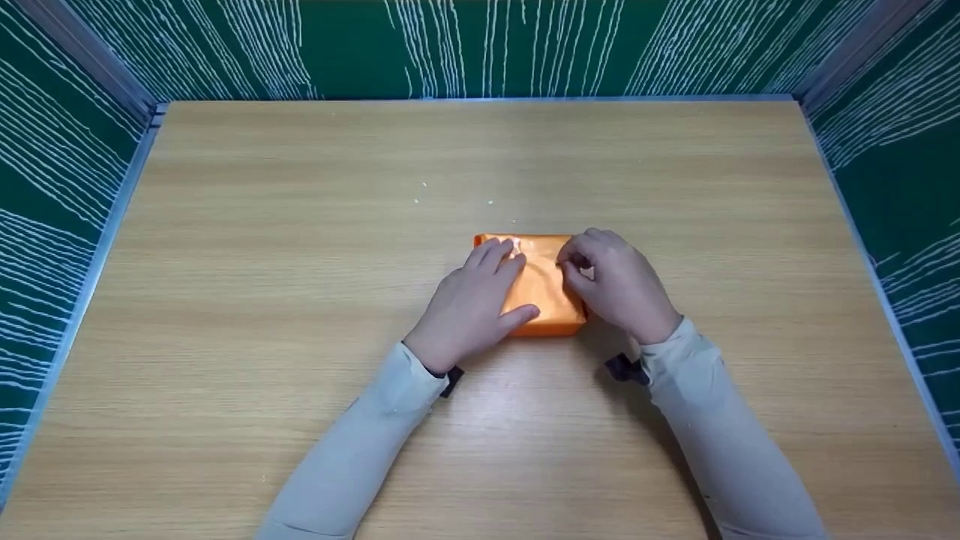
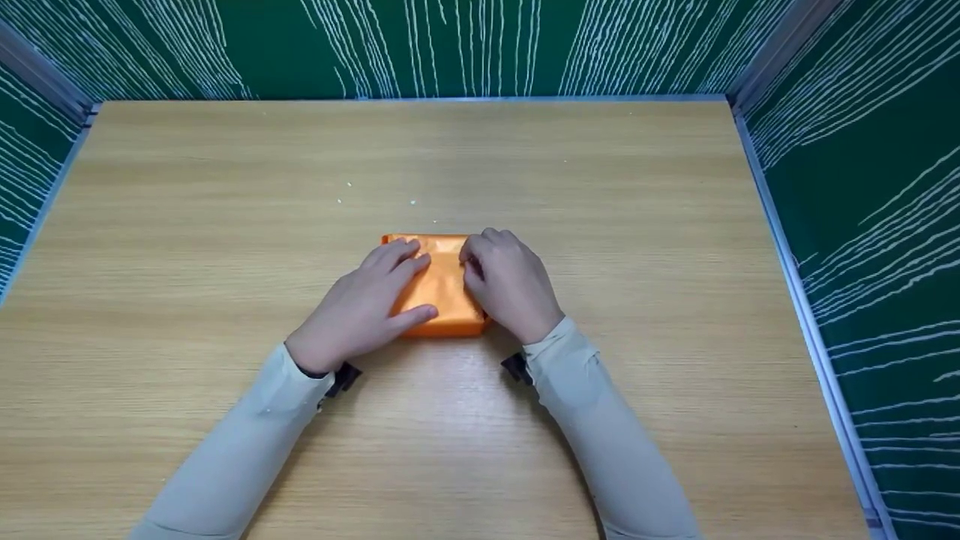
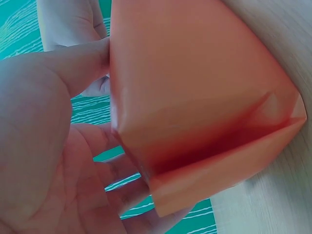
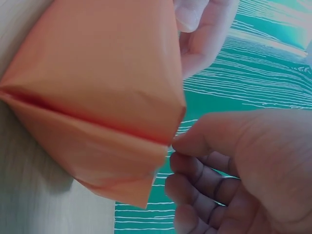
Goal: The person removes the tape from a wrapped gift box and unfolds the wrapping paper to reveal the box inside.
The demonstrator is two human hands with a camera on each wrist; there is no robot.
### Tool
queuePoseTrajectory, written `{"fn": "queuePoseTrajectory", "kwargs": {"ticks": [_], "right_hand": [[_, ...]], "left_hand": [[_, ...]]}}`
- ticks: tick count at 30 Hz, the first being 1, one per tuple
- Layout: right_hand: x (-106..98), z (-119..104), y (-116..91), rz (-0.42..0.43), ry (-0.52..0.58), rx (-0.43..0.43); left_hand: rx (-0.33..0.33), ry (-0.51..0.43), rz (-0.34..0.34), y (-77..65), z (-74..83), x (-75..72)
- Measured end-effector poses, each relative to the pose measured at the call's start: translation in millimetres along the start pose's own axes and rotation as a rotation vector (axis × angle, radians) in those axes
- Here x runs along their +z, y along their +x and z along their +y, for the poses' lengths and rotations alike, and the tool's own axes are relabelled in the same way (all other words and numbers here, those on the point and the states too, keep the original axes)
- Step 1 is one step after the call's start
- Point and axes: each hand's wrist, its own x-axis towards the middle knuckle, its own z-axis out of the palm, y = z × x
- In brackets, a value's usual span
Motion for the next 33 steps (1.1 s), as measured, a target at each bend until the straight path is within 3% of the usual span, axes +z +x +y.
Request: {"fn": "queuePoseTrajectory", "kwargs": {"ticks": [8, 33], "right_hand": [[0.4, -0.4, -0.9, -0.017, -0.026, 0.007], [2.6, 0.0, -1.2, -0.023, 0.040, 0.053]], "left_hand": [[0.003, 0.008, -0.005, 0.0, 0.2, 0.3], [-0.007, -0.018, 0.015, -0.4, 0.7, 1.9]]}}
